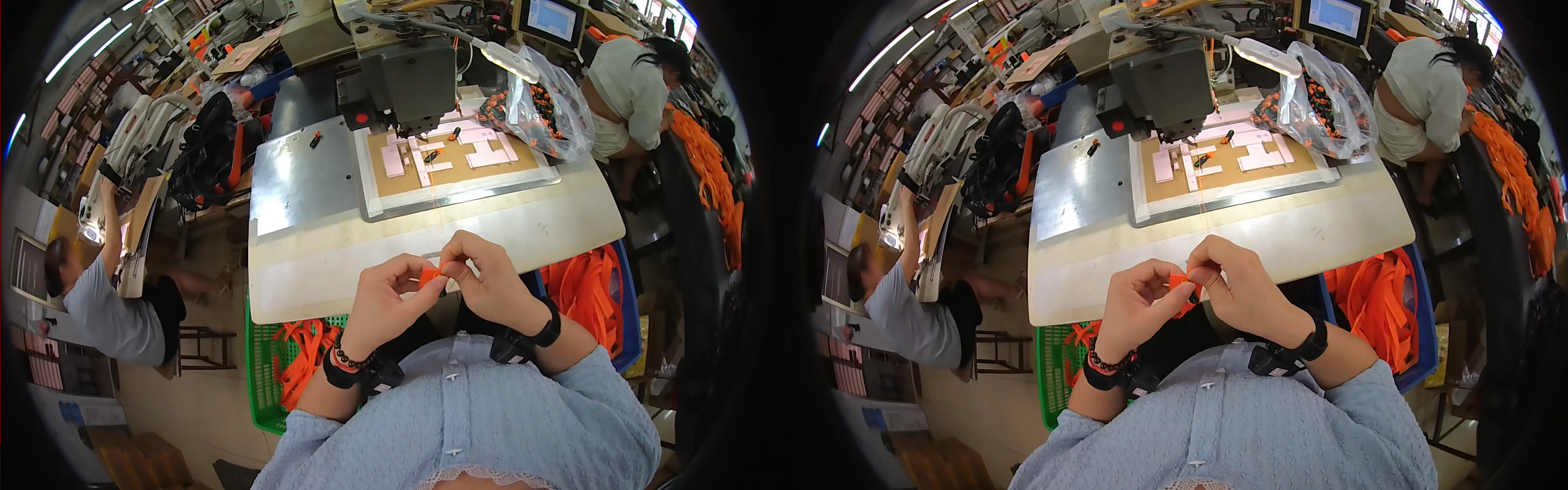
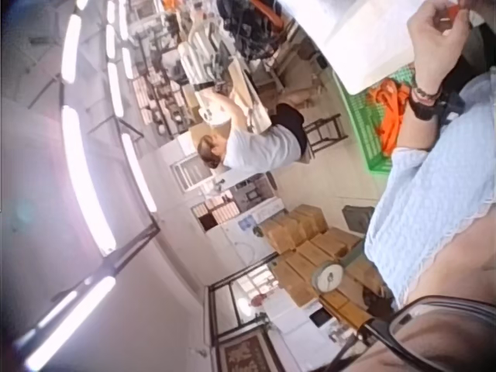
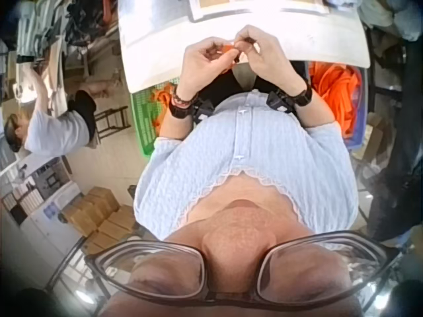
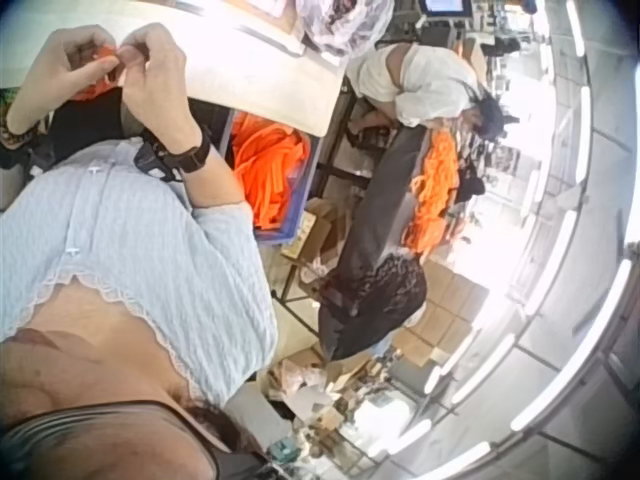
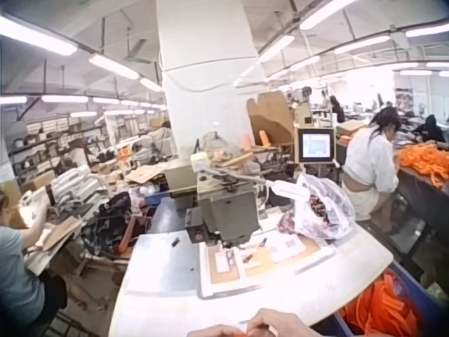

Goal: Attaching zipper sliders onto orange fabric zipper tape.

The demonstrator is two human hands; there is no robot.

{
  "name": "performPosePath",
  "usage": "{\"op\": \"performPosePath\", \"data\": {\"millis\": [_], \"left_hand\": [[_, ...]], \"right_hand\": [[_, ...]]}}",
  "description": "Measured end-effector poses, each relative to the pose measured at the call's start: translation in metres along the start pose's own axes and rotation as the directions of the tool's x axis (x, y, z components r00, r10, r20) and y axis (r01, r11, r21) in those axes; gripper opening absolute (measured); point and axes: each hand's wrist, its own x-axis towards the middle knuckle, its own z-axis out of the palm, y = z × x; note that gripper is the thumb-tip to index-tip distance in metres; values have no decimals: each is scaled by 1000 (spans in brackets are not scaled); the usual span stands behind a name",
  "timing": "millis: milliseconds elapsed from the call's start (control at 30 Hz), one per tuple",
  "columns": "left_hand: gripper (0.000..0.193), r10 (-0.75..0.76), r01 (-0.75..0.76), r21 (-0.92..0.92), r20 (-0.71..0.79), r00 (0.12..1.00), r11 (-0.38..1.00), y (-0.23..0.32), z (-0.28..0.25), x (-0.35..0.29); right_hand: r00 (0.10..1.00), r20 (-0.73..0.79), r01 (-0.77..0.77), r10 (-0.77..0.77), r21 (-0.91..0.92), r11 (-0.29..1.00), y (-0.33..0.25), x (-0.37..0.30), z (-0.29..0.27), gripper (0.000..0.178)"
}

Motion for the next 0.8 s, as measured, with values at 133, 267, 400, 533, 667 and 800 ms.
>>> {"op": "performPosePath", "data": {"millis": [133,267,400,533,667,800], "left_hand": [[13,-204,187,97,210,956,978,-22,7,-6],[11,-128,187,-246,238,963,951,-31,4,-11],[10,-149,230,-306,265,952,924,-32,-6,-13],[11,-122,210,-318,275,954,924,-32,-7,-12],[11,-137,213,-318,246,960,924,-25,-3,-12],[12,-134,209,-233,299,945,950,-30,-5,-11]], "right_hand": [[925,-378,32,-29,1,999,3,12,-8,6],[973,-104,-158,205,348,924,7,28,-23,16],[945,12,-283,327,532,798,10,27,-25,21],[959,24,-263,284,460,848,13,22,-19,16],[967,31,-244,254,411,879,18,19,-11,12],[965,-182,-112,187,358,927,14,22,-20,11]]}}
